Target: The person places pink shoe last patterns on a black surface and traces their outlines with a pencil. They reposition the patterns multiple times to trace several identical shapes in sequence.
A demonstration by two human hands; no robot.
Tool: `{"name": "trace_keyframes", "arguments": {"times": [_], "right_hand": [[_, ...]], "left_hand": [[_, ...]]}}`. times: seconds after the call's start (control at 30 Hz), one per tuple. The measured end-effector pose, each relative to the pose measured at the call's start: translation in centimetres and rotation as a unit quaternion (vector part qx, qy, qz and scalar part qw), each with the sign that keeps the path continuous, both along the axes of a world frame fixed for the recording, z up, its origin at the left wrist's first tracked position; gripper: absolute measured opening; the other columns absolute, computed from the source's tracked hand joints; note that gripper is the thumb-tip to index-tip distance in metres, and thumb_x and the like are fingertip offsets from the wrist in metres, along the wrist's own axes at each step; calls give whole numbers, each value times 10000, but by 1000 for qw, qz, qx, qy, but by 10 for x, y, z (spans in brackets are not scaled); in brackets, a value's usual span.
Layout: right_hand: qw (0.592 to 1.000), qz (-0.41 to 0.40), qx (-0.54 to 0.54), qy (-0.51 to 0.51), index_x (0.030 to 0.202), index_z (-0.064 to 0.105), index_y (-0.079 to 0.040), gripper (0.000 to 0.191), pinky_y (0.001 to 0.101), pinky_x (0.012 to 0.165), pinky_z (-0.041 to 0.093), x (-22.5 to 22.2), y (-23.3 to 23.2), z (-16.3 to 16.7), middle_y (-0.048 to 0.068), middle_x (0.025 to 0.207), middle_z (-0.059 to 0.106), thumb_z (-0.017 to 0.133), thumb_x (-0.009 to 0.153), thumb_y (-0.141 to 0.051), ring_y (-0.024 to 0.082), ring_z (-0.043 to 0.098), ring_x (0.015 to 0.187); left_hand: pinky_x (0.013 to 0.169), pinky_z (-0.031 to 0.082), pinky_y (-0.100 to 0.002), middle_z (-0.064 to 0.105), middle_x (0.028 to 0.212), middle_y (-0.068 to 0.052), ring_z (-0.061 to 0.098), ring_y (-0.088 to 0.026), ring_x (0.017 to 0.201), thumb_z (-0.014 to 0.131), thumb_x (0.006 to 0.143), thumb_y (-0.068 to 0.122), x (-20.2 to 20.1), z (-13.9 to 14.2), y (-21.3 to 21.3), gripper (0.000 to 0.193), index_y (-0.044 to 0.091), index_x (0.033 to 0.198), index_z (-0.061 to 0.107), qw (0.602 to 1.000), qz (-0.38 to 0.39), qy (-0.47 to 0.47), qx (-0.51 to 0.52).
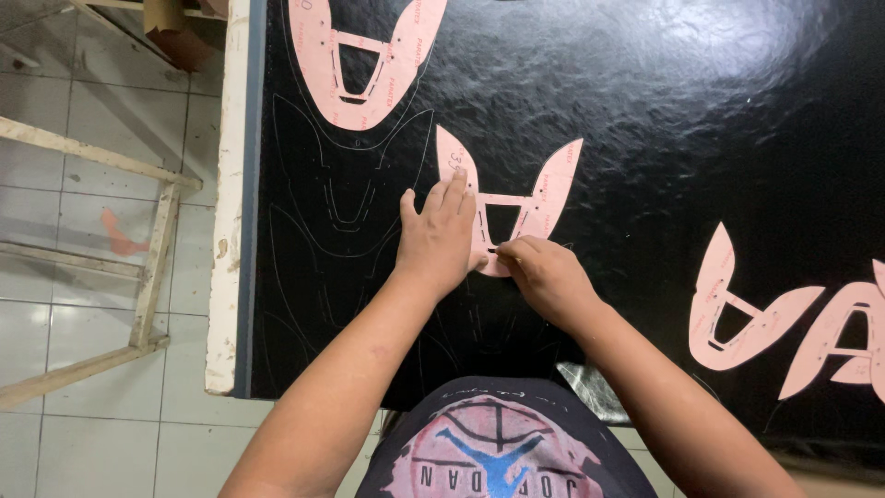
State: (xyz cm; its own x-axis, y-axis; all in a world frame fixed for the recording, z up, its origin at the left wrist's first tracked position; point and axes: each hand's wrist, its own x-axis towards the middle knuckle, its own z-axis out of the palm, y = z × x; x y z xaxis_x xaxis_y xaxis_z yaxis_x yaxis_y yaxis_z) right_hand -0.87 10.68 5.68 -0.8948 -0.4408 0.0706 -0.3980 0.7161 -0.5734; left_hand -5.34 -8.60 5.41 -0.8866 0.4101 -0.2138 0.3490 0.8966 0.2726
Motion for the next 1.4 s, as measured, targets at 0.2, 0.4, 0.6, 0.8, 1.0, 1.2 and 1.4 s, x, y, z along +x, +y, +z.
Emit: {"name": "trace_keyframes", "arguments": {"times": [0.2, 0.4, 0.6, 0.8, 1.0, 1.2, 1.4], "right_hand": [[998, -5, -64, -21, 1060, 672, -44, 122, 367, 732, 587, -10, -11, -6, 102, 948, 731, 665, 940, -66, 287, 741, 859], [999, -24, 25, -28, 999, 701, -69, 88, 380, 729, 574, -6, -3, -7, 105, 927, 748, 702, 930, -125, 299, 736, 847], [991, -63, -94, -76, 1128, 698, -39, 198, 330, 787, 592, -21, -2, -15, 111, 1023, 757, 674, 933, -67, 270, 760, 917], [999, -5, -43, 22, 1089, 687, -45, 187, 338, 773, 593, -24, -6, -11, 113, 1020, 760, 684, 904, -28, 264, 747, 909], [995, -23, -97, -15, 1103, 667, -19, 184, 318, 763, 611, -16, -9, -12, 113, 1019, 748, 678, 921, 7, 248, 757, 901], [997, -31, -66, 5, 1073, 671, -36, 211, 331, 761, 609, -19, -17, -12, 108, 1000, 745, 717, 867, -55, 252, 754, 881], [996, 21, 19, 88, 995, 678, -46, 184, 419, 748, 561, -10, -20, 1, 112, 975, 739, 753, 858, -144, 308, 712, 863]], "left_hand": [[1098, 303, -648, 345, 1588, -114, 337, -249, 1440, 832, 713, 492, 0, -4, -1, 870, 57, 1393, 509, 1000, 4, 30, 9], [1097, 286, -655, 331, 1588, -123, 326, -260, 1435, 842, 684, 518, 3, -9, -10, 898, 52, 1371, 499, 1000, 4, 16, 11], [1106, 291, -653, 358, 1581, -94, 346, -240, 1439, 837, 696, 509, 0, -9, -1, 886, 56, 1379, 501, 999, 17, 34, 32], [1103, 287, -657, 352, 1585, -102, 344, -245, 1435, 837, 699, 480, 0, -15, 0, 830, 72, 1348, 519, 999, 13, 31, 32], [1101, 296, -666, 371, 1586, -101, 367, -239, 1429, 825, 758, 431, 2, -19, 0, 739, 69, 1333, 535, 995, 24, 77, 55], [1096, 286, -667, 358, 1584, -102, 355, -245, 1429, 838, 705, 444, 0, -15, -2, 794, 68, 1333, 530, 998, 20, 38, 44], [1120, 283, -650, 341, 1604, -89, 355, -233, 1437, 848, 695, 412, 0, -13, -2, 816, 84, 1368, 524, 999, 20, 27, 42]]}}
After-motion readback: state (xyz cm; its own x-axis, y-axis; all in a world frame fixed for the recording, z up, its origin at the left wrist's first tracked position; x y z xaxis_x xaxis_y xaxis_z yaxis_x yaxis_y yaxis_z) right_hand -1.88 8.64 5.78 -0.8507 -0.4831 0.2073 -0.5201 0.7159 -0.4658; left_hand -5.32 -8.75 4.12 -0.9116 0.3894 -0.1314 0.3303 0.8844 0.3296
